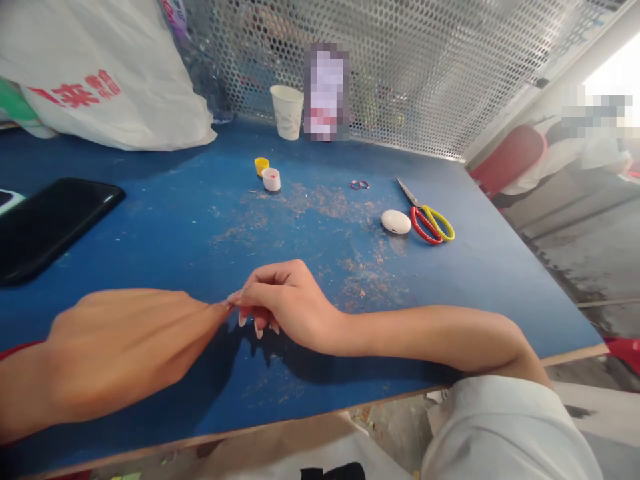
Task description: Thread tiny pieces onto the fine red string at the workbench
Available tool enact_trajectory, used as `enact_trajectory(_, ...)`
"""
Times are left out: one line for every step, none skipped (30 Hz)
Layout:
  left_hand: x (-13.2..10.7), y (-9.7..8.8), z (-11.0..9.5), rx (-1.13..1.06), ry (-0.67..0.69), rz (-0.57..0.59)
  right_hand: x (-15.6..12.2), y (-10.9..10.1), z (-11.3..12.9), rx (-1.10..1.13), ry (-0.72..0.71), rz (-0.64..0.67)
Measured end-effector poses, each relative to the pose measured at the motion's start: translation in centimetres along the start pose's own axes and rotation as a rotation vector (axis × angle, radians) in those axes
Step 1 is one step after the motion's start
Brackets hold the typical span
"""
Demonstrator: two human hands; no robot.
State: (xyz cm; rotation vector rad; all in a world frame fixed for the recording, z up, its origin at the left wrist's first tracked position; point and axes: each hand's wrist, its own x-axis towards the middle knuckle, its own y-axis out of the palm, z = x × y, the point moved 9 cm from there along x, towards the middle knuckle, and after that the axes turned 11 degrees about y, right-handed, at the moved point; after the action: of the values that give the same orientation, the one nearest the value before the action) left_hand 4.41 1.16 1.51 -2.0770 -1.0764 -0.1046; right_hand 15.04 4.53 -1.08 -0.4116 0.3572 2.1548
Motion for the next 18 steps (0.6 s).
enact_trajectory(0.4, -0.4, 0.1, 0.042, -0.019, -0.017, 0.0, 0.0, 0.5, -0.065, -0.043, 0.025)
enact_trajectory(0.9, -0.7, 0.3, 0.044, -0.048, -0.027, -0.1, -0.1, 1.2, -0.150, -0.111, 0.045)
enact_trajectory(1.3, -0.9, 0.7, -0.007, -0.102, -0.030, -0.2, -0.2, 2.1, -0.244, -0.209, 0.055)
enact_trajectory(1.6, -0.7, 1.4, -0.118, -0.177, -0.019, -0.5, -0.5, 3.2, -0.340, -0.337, 0.046)
enact_trajectory(1.8, -0.5, 2.1, -0.257, -0.262, -0.008, -1.0, -0.7, 4.2, -0.434, -0.487, 0.022)
enact_trajectory(1.8, -0.1, 2.7, -0.395, -0.348, -0.001, -1.7, -1.0, 5.2, -0.519, -0.657, -0.011)
enact_trajectory(1.8, 0.2, 3.1, -0.519, -0.421, 0.001, -2.6, -1.1, 5.9, -0.604, -0.822, -0.047)
enact_trajectory(1.7, 0.4, 3.4, -0.622, -0.479, 0.001, -3.3, -1.0, 6.2, -0.696, -0.967, -0.081)
enact_trajectory(1.7, 0.7, 3.5, -0.705, -0.522, 0.000, -3.9, -0.8, 6.1, -0.793, -1.084, -0.103)
enact_trajectory(1.6, 0.9, 3.5, -0.771, -0.553, 0.001, -4.3, -0.5, 5.8, -0.888, -1.172, -0.113)
enact_trajectory(1.5, 1.1, 3.5, -0.824, -0.578, 0.009, -4.5, -0.2, 5.5, -0.970, -1.238, -0.117)
enact_trajectory(1.4, 1.5, 3.4, -0.866, -0.599, 0.027, -4.8, 0.1, 5.1, -1.035, -1.285, -0.115)
enact_trajectory(1.3, 1.8, 3.2, -0.901, -0.616, 0.051, -5.0, 0.4, 4.8, -1.082, -1.322, -0.110)
enact_trajectory(1.2, 2.2, 3.1, -0.932, -0.629, 0.078, -5.4, 0.6, 4.7, -1.109, -1.355, -0.109)
enact_trajectory(1.1, 2.5, 3.0, -0.959, -0.638, 0.101, -5.8, 0.7, 4.7, -1.121, -1.387, -0.110)
enact_trajectory(1.1, 2.8, 2.9, -0.983, -0.643, 0.120, -6.1, 0.9, 4.7, -1.127, -1.414, -0.112)
enact_trajectory(1.0, 3.0, 2.8, -1.004, -0.646, 0.133, -6.5, 1.0, 4.8, -1.133, -1.433, -0.110)
enact_trajectory(0.9, 3.2, 2.8, -1.022, -0.647, 0.142, -6.7, 1.1, 4.9, -1.138, -1.446, -0.109)
